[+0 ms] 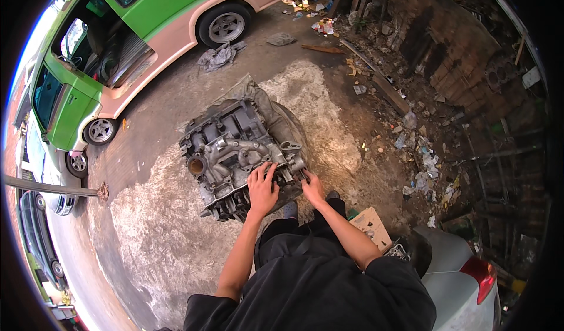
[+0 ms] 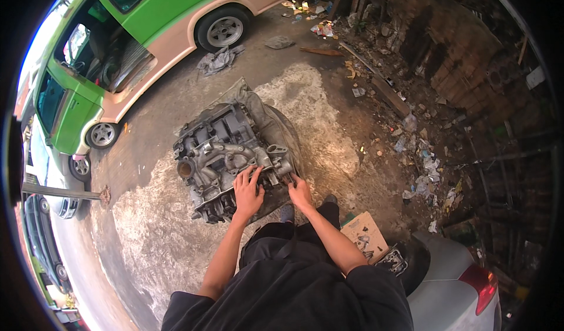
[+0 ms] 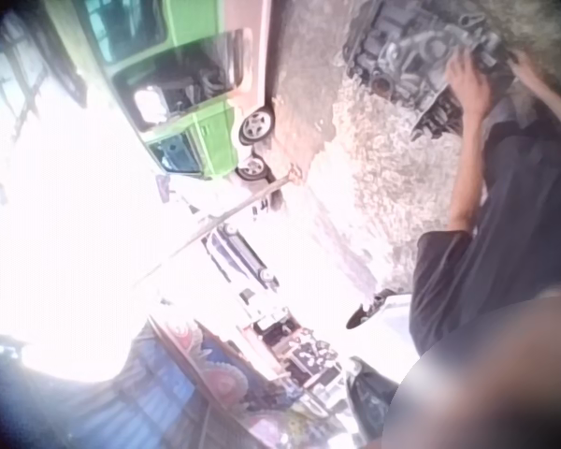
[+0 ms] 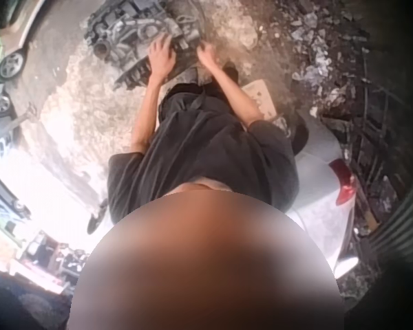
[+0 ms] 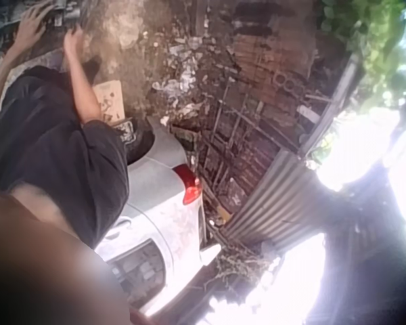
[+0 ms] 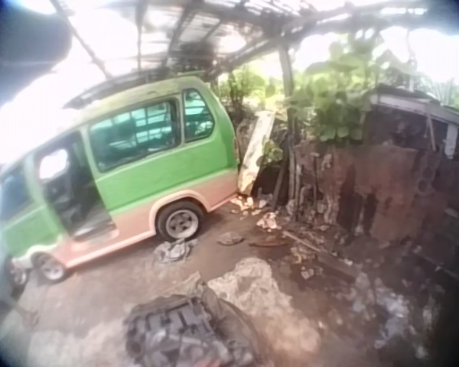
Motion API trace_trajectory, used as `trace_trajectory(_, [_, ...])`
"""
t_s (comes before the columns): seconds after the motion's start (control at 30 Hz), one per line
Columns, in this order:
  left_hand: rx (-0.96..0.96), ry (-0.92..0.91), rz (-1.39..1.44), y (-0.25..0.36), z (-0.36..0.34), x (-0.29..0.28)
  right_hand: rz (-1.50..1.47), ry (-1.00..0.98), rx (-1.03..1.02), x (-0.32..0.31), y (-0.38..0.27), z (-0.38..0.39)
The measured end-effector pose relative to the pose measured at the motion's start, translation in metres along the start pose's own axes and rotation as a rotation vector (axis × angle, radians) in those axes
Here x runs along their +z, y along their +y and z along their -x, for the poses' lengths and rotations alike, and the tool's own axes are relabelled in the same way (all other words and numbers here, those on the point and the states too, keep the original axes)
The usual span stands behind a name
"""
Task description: The person stands over a car engine block resting on a cloth and repeatedly touches and rubs its surfaces with both hands. The person shifts grip and repositions hands across different areas of the engine throughout the clip.
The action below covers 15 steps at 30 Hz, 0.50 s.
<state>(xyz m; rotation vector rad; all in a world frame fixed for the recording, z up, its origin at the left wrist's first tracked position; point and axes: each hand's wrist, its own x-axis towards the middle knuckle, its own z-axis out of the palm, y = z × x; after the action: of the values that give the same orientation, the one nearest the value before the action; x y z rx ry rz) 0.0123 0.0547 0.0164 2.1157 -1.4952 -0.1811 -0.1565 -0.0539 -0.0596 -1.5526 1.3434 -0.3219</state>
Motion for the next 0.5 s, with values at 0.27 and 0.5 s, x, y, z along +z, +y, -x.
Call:
trace_trajectory(0.27, [0.022,0.021,-0.027,0.001,0.0,-0.001,0.008,-0.026,-0.05,0.001,0.004,0.001])
trace_trajectory(0.5, [0.015,0.013,-0.023,0.001,-0.001,-0.001,-0.042,0.008,-0.151,0.003,0.018,-0.002])
